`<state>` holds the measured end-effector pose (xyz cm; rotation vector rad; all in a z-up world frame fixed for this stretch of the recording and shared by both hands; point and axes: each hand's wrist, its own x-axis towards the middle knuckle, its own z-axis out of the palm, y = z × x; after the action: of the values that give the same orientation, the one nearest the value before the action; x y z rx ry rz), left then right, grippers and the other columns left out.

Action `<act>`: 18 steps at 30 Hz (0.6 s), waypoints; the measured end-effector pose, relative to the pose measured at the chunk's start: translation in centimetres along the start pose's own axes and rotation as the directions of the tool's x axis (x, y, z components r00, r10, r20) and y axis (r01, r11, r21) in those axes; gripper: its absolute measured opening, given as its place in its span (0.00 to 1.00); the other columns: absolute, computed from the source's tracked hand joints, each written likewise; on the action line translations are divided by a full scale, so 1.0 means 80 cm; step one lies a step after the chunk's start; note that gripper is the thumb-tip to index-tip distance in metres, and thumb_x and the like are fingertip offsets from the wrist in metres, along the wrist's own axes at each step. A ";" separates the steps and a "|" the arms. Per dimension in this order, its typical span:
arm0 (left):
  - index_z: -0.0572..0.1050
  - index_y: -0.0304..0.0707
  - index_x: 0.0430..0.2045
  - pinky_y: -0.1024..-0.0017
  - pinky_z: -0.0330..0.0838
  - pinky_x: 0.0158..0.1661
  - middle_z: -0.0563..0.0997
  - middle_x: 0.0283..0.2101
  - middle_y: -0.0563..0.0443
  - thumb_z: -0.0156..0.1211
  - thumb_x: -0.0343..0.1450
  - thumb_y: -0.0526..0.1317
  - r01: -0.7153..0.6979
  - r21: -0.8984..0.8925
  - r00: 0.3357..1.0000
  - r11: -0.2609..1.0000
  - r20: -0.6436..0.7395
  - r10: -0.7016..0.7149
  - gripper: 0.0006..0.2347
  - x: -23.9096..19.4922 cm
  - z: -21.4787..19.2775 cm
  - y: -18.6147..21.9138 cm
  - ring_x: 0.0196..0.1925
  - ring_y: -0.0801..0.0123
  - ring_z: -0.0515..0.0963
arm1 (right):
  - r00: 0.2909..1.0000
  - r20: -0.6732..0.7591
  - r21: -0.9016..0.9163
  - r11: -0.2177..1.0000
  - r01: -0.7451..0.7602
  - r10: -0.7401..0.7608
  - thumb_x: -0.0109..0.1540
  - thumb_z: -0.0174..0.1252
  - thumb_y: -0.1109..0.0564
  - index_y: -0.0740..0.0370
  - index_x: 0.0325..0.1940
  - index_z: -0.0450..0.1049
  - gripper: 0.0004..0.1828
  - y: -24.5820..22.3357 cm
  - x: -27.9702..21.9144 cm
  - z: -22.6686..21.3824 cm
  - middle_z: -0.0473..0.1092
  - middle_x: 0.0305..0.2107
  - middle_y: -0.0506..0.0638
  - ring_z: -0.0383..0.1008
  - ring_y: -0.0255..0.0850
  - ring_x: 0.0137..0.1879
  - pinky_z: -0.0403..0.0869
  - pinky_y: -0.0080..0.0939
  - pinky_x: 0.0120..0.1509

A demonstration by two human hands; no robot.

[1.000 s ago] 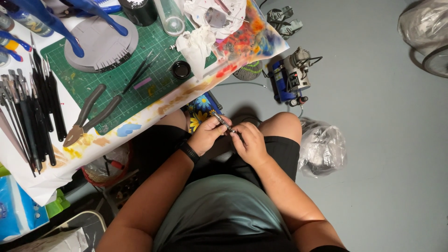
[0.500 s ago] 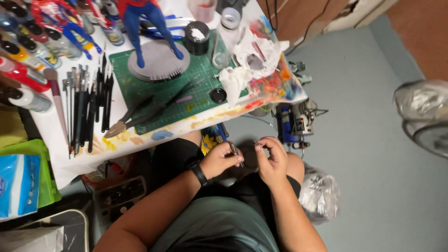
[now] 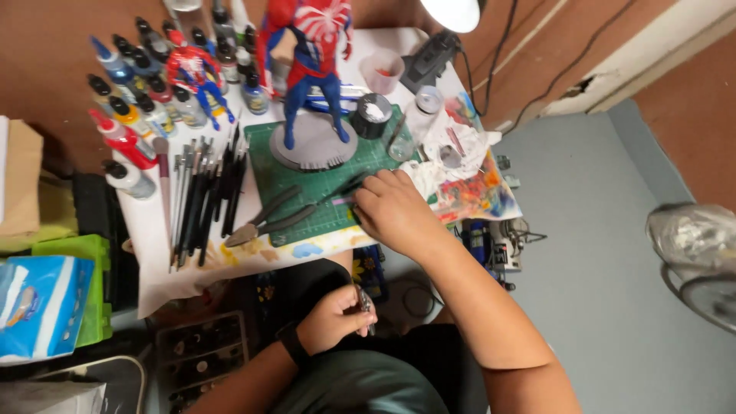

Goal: Disassembling an airbrush to clean the needle and internal components with a tissue before reassembling it.

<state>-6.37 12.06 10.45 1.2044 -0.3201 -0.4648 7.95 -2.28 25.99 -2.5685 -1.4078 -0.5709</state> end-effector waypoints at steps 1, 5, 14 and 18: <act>0.74 0.34 0.29 0.76 0.72 0.34 0.78 0.23 0.47 0.60 0.72 0.31 -0.009 0.000 1.000 1.000 -0.015 0.009 0.02 -0.008 -0.004 0.008 0.26 0.71 0.77 | 1.000 -0.001 0.003 1.000 0.017 -0.017 0.65 0.59 0.58 0.62 0.35 0.71 0.07 -0.001 0.004 0.005 0.64 0.28 0.51 0.64 0.51 0.39 0.62 0.50 0.43; 0.74 0.37 0.28 0.75 0.77 0.34 0.80 0.24 0.47 0.59 0.70 0.30 0.036 0.044 0.987 0.998 -0.160 -0.028 0.02 -0.026 -0.015 0.012 0.27 0.71 0.81 | 1.000 0.006 -0.035 0.999 0.011 -0.010 0.63 0.59 0.61 0.64 0.40 0.74 0.03 0.000 0.011 0.020 0.66 0.31 0.51 0.64 0.51 0.40 0.62 0.49 0.42; 0.72 0.34 0.25 0.73 0.77 0.37 0.79 0.30 0.44 0.62 0.68 0.26 -0.059 -0.146 0.955 0.988 -0.297 0.013 0.06 -0.011 -0.007 0.024 0.31 0.65 0.82 | 0.984 0.043 0.445 0.879 -0.172 0.170 0.68 0.55 0.50 0.61 0.45 0.75 0.12 -0.062 -0.059 -0.048 0.73 0.37 0.51 0.72 0.48 0.43 0.71 0.49 0.50; 0.74 0.29 0.27 0.62 0.78 0.34 0.77 0.26 0.39 0.61 0.69 0.26 -0.155 -0.391 0.933 0.907 -0.360 0.004 0.02 0.010 0.015 0.054 0.26 0.57 0.78 | 0.972 0.151 0.434 0.871 -0.230 0.181 0.68 0.55 0.44 0.63 0.55 0.75 0.21 -0.095 -0.126 -0.030 0.75 0.42 0.54 0.75 0.53 0.49 0.73 0.52 0.55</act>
<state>-5.51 11.86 14.91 0.8308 0.0411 -0.2192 -3.90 -6.73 23.78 -2.3472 -1.1085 -0.0595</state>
